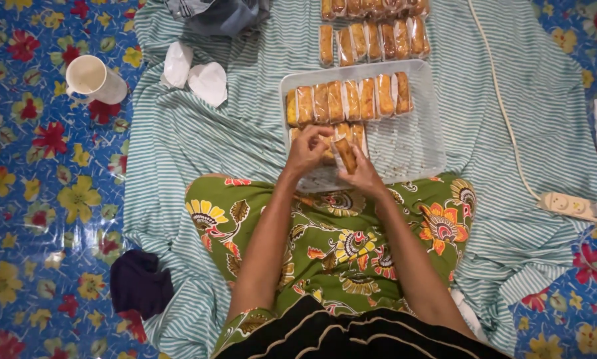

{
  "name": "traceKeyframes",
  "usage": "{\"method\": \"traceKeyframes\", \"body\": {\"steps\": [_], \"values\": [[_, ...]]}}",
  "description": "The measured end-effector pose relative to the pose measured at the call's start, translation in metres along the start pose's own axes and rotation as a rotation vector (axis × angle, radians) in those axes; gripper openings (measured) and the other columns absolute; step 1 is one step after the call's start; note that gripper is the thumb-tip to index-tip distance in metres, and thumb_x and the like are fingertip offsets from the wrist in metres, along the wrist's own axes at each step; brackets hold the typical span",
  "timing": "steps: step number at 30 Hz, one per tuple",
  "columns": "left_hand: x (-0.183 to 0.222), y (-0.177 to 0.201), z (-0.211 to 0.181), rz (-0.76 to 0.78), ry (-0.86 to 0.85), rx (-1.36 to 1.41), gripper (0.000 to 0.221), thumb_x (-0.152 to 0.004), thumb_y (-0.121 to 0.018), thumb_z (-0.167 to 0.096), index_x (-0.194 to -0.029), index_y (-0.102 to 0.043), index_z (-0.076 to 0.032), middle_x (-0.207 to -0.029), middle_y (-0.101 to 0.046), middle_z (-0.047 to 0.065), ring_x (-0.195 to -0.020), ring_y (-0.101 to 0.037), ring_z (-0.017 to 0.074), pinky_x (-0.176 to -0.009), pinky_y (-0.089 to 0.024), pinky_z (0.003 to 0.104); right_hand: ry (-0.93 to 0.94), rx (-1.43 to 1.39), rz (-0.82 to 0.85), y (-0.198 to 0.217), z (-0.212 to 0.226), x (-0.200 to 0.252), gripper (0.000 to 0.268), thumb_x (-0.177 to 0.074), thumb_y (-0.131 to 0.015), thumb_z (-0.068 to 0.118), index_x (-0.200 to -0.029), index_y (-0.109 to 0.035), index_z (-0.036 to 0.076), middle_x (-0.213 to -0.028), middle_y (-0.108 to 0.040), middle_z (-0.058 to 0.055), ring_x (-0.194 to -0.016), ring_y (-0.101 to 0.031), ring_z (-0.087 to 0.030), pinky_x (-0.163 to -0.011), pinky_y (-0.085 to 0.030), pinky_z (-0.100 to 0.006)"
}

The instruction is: Arranging individually wrapped food items into a plastic tray

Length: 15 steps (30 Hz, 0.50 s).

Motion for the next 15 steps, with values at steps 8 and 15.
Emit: {"method": "traceKeyframes", "body": {"steps": [8,15], "values": [[-0.007,-0.004,0.023,0.091,0.001,-0.057,0.014,-0.088,-0.079,-0.016,-0.102,-0.079,-0.013,-0.107,-0.069,0.010,-0.090,-0.074,0.0386,-0.074,-0.062,0.043,-0.080,-0.026,0.053,0.000,0.009,0.001,0.084,-0.068,-0.084,0.010,-0.144,-0.050,0.016,-0.116,-0.064,-0.019,-0.103,-0.064,-0.034,-0.083,-0.056,-0.042],[-0.011,0.006,0.026,-0.020,-0.054,0.018,0.004,-0.094,-0.073,-0.013,-0.096,-0.075,-0.011,-0.093,-0.064,0.007,-0.078,-0.074,0.0268,-0.068,-0.061,0.035,-0.089,-0.095,0.049,0.001,0.017,0.004,0.084,-0.068,-0.081,0.005,-0.146,-0.049,0.013,-0.118,-0.063,-0.016,-0.104,-0.061,-0.030,-0.084,-0.055,-0.038]]}}
Point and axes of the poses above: each hand's wrist, its own x-axis away from the middle knuckle, its own y-axis out of the back of the hand, z = x × y, the point moved 5 cm from there along -x, towards the middle knuckle
